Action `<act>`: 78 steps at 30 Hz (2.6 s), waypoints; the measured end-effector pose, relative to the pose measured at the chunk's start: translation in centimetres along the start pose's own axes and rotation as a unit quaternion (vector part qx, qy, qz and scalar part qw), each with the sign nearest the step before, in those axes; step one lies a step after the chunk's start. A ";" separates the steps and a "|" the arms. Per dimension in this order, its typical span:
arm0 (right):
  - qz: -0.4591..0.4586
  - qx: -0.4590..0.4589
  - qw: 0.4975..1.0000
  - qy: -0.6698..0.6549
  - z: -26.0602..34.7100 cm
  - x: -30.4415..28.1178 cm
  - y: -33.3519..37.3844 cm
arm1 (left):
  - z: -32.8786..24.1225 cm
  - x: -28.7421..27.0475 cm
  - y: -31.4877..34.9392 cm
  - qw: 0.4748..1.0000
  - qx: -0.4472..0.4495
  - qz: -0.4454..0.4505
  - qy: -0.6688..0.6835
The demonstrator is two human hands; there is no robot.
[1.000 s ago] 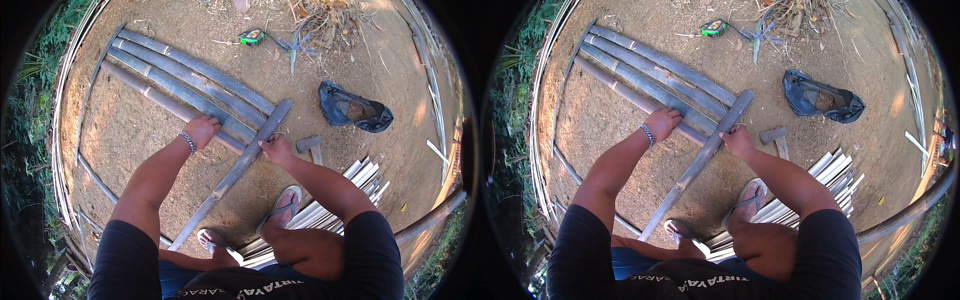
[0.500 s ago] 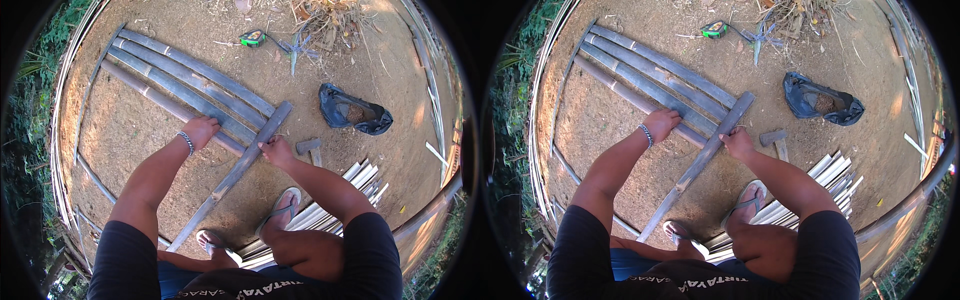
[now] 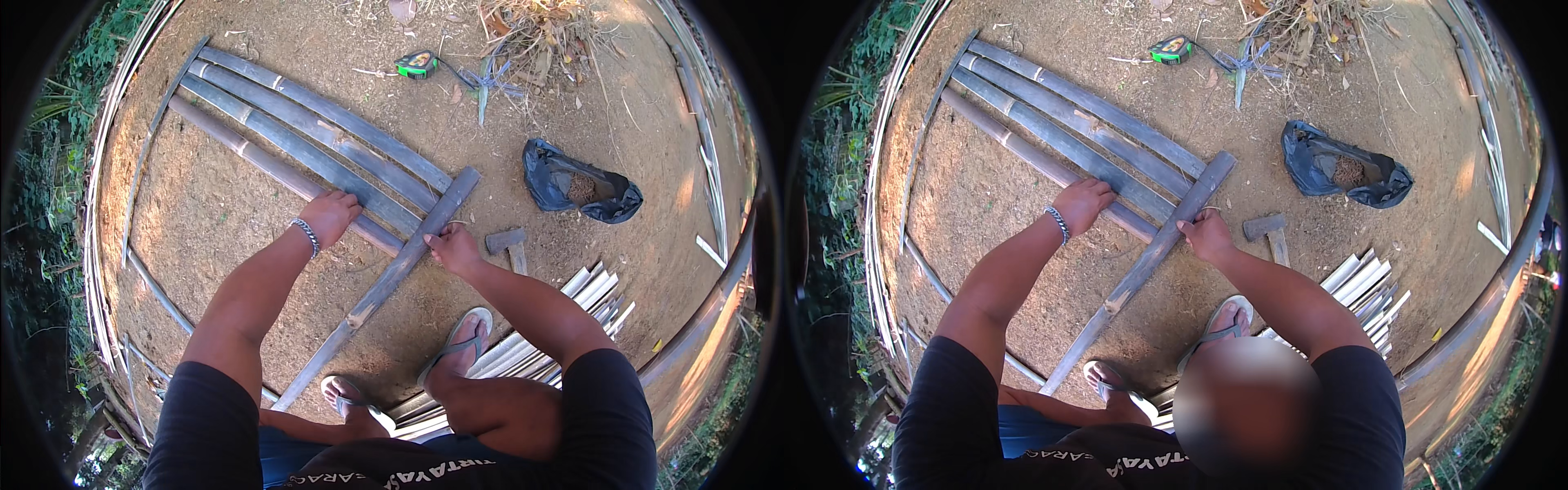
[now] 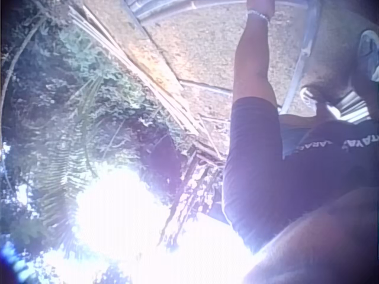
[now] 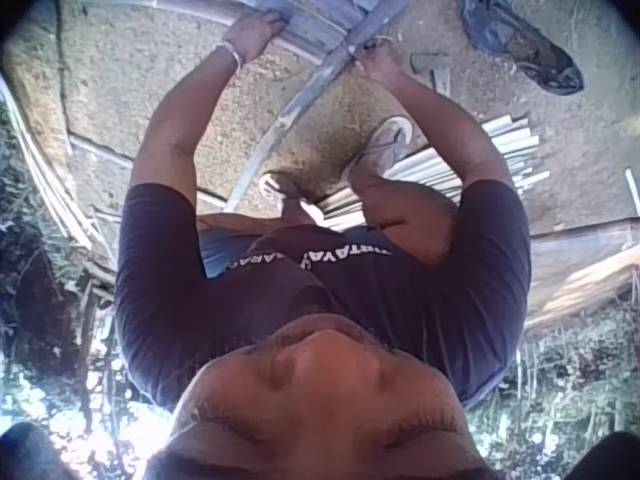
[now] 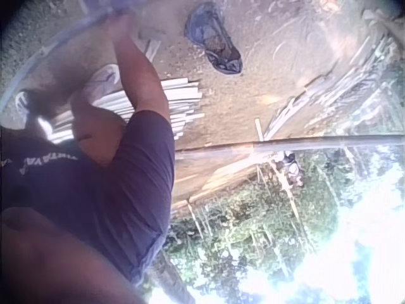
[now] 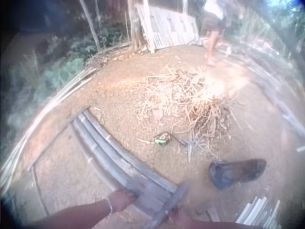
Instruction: The person constructs a bamboo frame by hammering small wooden pegs into holes to secure bamboo poles together. They place a thin strip over a bamboo joint, insert pegs by hand, and then drive them in using a hammer.
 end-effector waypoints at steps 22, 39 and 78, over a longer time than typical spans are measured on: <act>0.003 -0.023 0.998 0.052 -1.0 -0.2 -0.4 | 0.0 -0.2 -0.2 1.000 0.023 -0.003 0.010; -0.043 -0.039 0.968 0.244 3.6 -1.8 1.6 | -1.8 -0.9 1.9 0.999 -0.016 -0.015 0.037; 0.064 0.102 0.947 0.299 7.3 -2.4 1.7 | -10.1 -1.5 -5.2 0.963 -0.006 0.268 -0.008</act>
Point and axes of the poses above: each hand's wrist, its own y-axis away from the middle knuckle, its own x-axis out of the palm, z = x × y, the point moved 5 cm from there along -y, towards the middle knuckle, and after that the axes turned 1 degree about -y, right-handed, at the moved point
